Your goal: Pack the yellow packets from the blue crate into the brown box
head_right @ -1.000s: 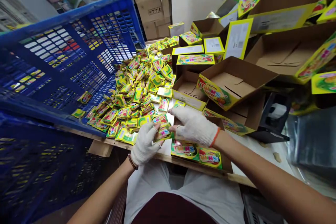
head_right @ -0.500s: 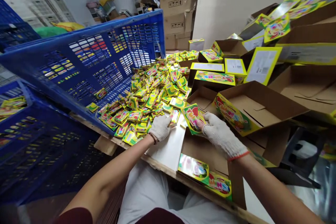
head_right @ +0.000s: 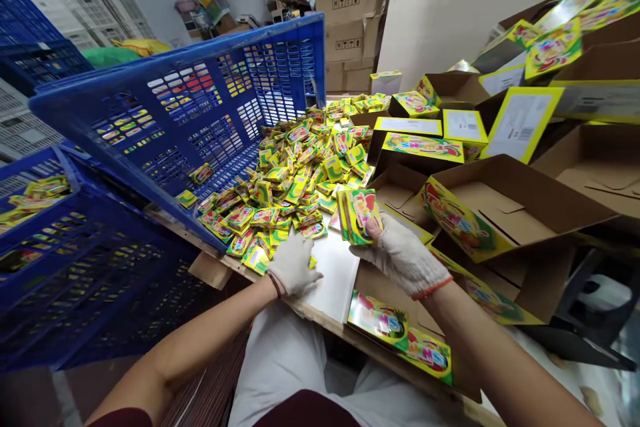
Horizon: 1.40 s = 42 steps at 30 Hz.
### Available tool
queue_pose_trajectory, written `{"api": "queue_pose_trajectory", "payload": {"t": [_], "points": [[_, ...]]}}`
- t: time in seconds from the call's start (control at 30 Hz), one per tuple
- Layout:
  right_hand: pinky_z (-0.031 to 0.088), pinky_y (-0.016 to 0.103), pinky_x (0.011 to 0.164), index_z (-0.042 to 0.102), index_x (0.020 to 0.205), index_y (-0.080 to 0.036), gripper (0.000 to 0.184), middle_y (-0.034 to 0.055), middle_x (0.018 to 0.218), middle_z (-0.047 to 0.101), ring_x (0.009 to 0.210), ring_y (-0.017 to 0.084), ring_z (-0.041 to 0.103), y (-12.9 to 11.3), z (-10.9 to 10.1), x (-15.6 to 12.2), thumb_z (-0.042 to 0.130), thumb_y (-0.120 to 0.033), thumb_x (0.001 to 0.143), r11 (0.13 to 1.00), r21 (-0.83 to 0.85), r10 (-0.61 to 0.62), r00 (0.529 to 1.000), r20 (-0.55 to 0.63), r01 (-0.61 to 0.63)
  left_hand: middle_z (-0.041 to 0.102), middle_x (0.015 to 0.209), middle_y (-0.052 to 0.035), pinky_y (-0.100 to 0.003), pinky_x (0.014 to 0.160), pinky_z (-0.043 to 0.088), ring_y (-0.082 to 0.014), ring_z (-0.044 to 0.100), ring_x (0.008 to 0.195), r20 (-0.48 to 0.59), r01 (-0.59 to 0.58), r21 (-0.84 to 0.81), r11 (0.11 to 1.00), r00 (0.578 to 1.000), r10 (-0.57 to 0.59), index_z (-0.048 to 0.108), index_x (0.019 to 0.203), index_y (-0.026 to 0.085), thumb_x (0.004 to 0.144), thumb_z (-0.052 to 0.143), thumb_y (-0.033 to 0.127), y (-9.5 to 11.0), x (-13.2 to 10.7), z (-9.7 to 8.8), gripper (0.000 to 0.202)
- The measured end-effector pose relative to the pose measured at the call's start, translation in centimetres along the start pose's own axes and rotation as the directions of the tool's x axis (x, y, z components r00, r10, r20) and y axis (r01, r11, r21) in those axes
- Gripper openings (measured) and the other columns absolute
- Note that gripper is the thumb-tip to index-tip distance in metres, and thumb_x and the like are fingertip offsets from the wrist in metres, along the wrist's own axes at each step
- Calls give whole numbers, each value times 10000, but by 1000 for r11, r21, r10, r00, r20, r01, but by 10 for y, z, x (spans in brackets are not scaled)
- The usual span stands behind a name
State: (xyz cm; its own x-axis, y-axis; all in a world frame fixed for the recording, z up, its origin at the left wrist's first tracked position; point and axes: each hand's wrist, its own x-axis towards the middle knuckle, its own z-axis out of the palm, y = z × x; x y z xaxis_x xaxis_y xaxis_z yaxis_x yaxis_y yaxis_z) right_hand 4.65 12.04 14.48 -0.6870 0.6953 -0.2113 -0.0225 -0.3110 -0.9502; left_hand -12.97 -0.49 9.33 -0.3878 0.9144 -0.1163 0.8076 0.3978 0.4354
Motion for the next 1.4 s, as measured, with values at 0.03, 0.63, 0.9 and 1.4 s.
{"api": "queue_pose_trajectory", "payload": {"t": [0.03, 0.63, 0.9, 1.4], "points": [[651, 398, 751, 652, 1050, -257, 502, 72, 1083, 744, 969, 273, 716, -1, -3, -3, 802, -594, 709, 997, 64, 43, 999, 23, -45, 631, 1166, -186, -477, 924, 511, -387, 608, 1124, 8, 41, 55, 998, 999, -41, 643, 1032, 141, 664, 851, 256, 0, -5, 5, 438], [598, 492, 975, 694, 1154, -316, 502, 35, 1188, 745, 1123, 283, 684, 36, 45, -26, 843, -500, 712, 891, 429, 177, 984, -29, -148, 621, 1256, -122, -420, 1029, 470, -301, 574, 1180, -231, 98, -73, 992, 966, -113, 634, 1124, 207, 889, 627, 372, -17, -27, 3, 288], [556, 505, 996, 672, 1201, -299, 617, 55, 1122, 755, 1063, 290, 698, 29, 35, -37, 874, -474, 645, 959, 249, 135, 991, 23, -137, 645, 1181, -137, -377, 929, 495, -264, 634, 1053, -146, 189, 18, 982, 972, -184, 650, 1043, 176, 919, 525, 239, -50, 9, -16, 187], [535, 521, 999, 674, 1118, -259, 553, 94, 1120, 756, 1078, 344, 697, 17, 10, -18, 851, -465, 636, 1000, 0, 25, 999, -24, -25, 686, 1042, -143, -381, 922, 524, -265, 671, 1038, 63, 115, -130, 985, 992, -107, 670, 991, 149, 945, 530, 239, -18, 39, 4, 173]]}}
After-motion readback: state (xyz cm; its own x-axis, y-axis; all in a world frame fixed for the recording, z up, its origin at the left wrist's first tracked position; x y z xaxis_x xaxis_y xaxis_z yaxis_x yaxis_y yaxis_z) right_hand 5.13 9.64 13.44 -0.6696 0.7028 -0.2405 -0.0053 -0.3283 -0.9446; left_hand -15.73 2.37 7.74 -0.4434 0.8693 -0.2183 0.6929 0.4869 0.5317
